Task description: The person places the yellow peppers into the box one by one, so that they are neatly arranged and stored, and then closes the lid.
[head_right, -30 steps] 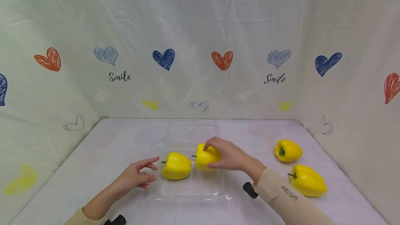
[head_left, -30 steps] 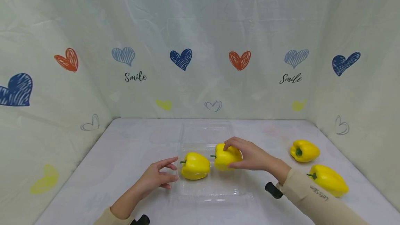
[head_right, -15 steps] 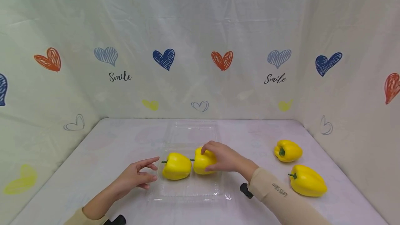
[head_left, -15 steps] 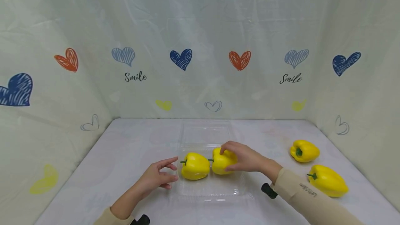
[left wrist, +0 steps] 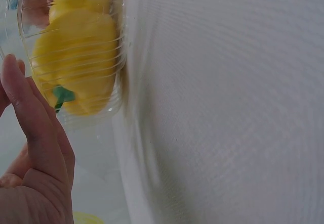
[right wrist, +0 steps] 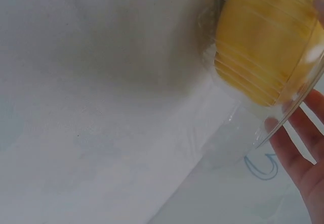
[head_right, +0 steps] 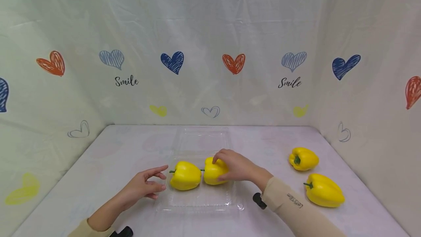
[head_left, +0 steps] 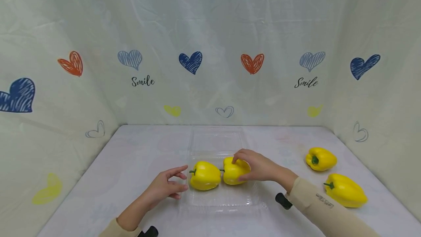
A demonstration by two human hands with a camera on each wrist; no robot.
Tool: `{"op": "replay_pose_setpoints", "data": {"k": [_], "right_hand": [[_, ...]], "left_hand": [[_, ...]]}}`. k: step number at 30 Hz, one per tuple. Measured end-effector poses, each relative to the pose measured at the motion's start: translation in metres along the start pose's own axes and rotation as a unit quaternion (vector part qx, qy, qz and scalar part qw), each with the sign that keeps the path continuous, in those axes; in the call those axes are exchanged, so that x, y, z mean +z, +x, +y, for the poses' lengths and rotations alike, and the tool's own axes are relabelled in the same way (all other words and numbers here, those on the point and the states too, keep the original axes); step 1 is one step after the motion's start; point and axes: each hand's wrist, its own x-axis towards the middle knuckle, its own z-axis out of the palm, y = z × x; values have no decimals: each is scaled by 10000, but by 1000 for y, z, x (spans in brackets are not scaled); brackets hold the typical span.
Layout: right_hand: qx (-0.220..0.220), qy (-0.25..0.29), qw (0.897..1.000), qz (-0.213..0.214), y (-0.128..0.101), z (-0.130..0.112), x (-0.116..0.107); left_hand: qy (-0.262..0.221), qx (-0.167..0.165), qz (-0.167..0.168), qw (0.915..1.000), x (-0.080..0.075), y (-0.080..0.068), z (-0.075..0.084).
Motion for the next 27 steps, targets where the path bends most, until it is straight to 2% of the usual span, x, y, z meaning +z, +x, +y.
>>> {"op": "replay_pose_setpoints", "data": {"k": [13, 27], "right_hand": [[-168, 92, 9990, 410, -20, 14, -5], [-114, 61, 9977, 662, -38, 25, -11]], "left_hand": [[4, -6, 5, 10000, -1, 0, -2], [0, 52, 8, 10000, 0, 0, -2]]}}
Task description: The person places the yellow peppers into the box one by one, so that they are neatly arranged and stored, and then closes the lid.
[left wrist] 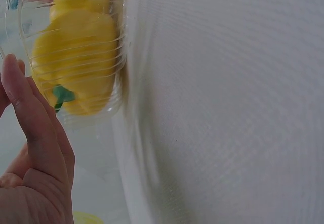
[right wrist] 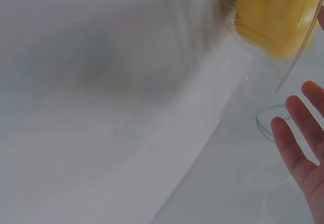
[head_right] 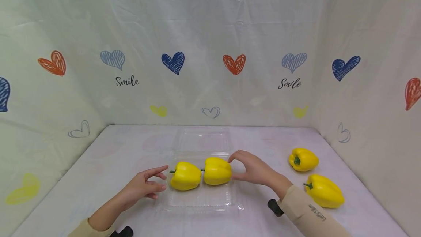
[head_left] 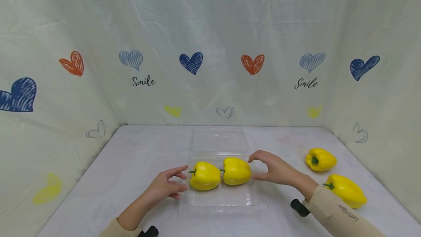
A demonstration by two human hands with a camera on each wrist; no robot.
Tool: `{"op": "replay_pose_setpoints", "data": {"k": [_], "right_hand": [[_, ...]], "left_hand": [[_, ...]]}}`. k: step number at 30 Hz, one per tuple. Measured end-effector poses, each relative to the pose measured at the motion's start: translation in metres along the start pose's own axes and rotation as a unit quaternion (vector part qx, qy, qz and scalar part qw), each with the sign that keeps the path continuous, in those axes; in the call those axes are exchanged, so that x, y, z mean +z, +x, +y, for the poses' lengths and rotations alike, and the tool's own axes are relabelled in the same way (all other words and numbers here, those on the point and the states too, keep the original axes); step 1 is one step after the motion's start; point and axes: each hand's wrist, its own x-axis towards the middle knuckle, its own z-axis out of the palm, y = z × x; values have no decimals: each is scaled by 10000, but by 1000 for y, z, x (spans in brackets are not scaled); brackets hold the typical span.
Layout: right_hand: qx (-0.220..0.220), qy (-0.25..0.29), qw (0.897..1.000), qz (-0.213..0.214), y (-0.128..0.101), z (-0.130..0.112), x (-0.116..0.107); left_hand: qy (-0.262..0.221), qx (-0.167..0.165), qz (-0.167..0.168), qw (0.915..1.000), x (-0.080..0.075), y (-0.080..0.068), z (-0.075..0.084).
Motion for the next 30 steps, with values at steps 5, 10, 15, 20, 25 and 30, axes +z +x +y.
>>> {"op": "replay_pose_setpoints", "data": {"k": [5, 10, 15, 20, 25, 30], "right_hand": [[120, -52, 9999, -22, -6, 4, -4], [171, -152, 9997, 0, -14, 8, -8], [218, -272, 9993, 122, -25, 14, -10], [272, -410, 9985, 255, -39, 22, -15], [341, -500, 9972, 440, -49, 26, -21], [325, -527, 9959, 658, -57, 28, -28]], "left_hand": [[-2, 26, 1, 10000, 0, -1, 1], [18, 17, 20, 10000, 0, 0, 1], [25, -64, 71, 10000, 1, 1, 0], [27, -118, 100, 9999, 2, 1, 1], [15, -108, 85, 9999, 2, 0, 2], [12, -112, 62, 9999, 2, 0, 2]]}}
